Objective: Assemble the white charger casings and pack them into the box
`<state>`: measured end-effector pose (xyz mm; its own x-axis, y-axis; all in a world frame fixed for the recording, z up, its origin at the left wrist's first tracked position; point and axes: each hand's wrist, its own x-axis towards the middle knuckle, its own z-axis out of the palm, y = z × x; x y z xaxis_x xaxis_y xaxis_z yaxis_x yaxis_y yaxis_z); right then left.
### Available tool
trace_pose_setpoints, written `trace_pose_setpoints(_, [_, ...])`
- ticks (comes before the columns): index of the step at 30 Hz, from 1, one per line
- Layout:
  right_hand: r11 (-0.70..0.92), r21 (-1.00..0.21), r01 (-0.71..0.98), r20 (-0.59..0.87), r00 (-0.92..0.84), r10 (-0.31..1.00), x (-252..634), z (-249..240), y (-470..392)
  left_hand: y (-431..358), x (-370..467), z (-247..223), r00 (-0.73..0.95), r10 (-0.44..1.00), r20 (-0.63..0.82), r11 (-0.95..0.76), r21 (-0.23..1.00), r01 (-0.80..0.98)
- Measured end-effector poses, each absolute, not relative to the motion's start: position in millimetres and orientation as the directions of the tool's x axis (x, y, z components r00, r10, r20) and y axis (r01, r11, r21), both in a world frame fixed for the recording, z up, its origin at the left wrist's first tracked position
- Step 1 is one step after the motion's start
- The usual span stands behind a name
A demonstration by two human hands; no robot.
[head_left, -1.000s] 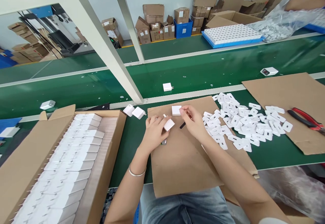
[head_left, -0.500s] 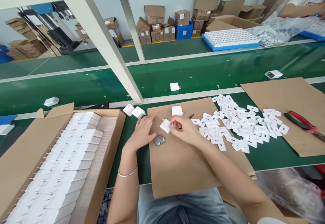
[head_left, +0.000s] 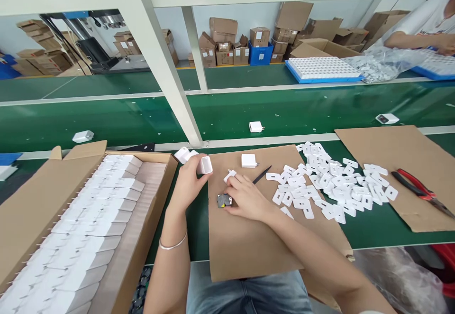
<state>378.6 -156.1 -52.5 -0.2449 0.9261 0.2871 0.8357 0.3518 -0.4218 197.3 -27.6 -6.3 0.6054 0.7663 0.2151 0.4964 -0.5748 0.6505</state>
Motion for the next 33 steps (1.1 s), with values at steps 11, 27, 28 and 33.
trace_pose_setpoints(11, [0.256,-0.796,0.549,0.451,0.256,0.855,410.1,-17.3,-169.0,-56.5,218.6,7.9,0.667,0.642,0.378,-0.621,0.767,0.163])
trace_pose_setpoints(27, [0.371,-0.421,0.828,0.672,0.01,0.741,408.7,-15.2,-170.7,-67.2,235.8,-8.9,0.785,0.462,0.412,-0.819,0.538,0.2])
trace_pose_setpoints(28, [0.37,-0.409,0.834,0.672,0.001,0.741,409.0,-15.4,-170.6,-66.8,236.1,-9.9,0.786,0.459,0.414,-0.825,0.527,0.204])
trace_pose_setpoints(33, [0.365,-0.369,0.855,0.667,-0.029,0.744,409.2,-15.4,-172.4,-66.6,237.6,-12.5,0.779,0.446,0.441,-0.85,0.481,0.214])
